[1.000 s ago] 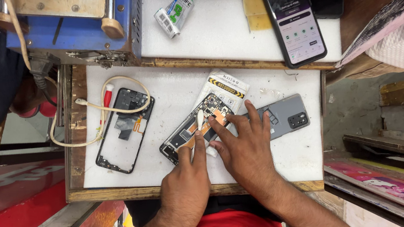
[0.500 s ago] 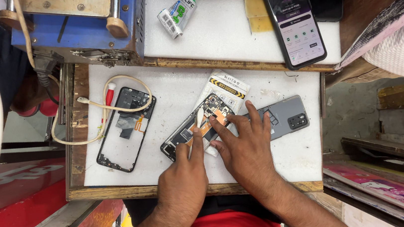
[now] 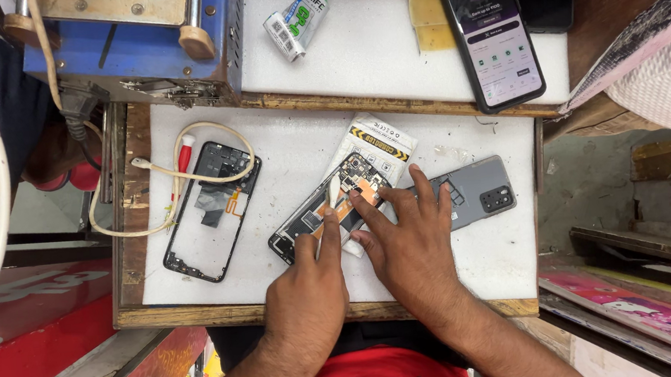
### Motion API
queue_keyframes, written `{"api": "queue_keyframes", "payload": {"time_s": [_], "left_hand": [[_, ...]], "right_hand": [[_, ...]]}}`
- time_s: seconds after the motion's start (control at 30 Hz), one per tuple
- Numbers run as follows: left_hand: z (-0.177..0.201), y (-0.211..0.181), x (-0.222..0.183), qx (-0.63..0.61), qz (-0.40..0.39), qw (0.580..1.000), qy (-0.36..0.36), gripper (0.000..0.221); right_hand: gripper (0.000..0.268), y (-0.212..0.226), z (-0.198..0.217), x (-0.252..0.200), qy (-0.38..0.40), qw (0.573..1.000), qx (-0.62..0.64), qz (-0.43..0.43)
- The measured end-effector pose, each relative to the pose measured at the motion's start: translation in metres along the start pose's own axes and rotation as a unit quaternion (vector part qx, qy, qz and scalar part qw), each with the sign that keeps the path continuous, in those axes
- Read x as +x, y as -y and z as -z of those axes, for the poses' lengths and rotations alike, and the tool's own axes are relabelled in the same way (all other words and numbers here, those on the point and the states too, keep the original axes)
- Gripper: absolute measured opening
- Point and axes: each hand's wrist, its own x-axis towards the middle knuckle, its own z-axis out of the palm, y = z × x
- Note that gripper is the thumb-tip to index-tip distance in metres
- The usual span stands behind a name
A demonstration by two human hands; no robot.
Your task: The person cleans the internal components of a disassembled smartphone using a cotton swab and a liquid from a spray bottle. They handle the phone's motherboard and frame, applying the liquid to the swab and wiping specific areas of the circuitry.
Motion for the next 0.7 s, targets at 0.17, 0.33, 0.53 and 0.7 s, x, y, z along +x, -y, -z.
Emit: {"api": "queue_keyframes", "payload": {"time_s": [0.17, 0.33, 0.53, 0.7], "left_hand": [[0.002, -0.003, 0.0, 0.005, 0.007, 1.0, 0.023, 0.073], [0.001, -0.004, -0.001, 0.016, 0.002, 1.0, 0.007, 0.068], [-0.007, -0.001, -0.001, 0.018, 0.006, 0.999, -0.04, 0.064], [-0.008, 0.001, -0.003, 0.003, 0.018, 0.999, -0.042, 0.068]], "right_hand": [[0.048, 0.0, 0.002, 0.0, -0.006, 1.0, 0.003, 0.004], [0.049, 0.0, 0.001, 0.0, -0.006, 1.0, -0.002, 0.006], [0.048, 0.0, 0.0, -0.001, -0.009, 1.0, -0.002, 0.002], [0.048, 0.002, 0.003, 0.0, -0.021, 1.0, 0.003, 0.001]]}}
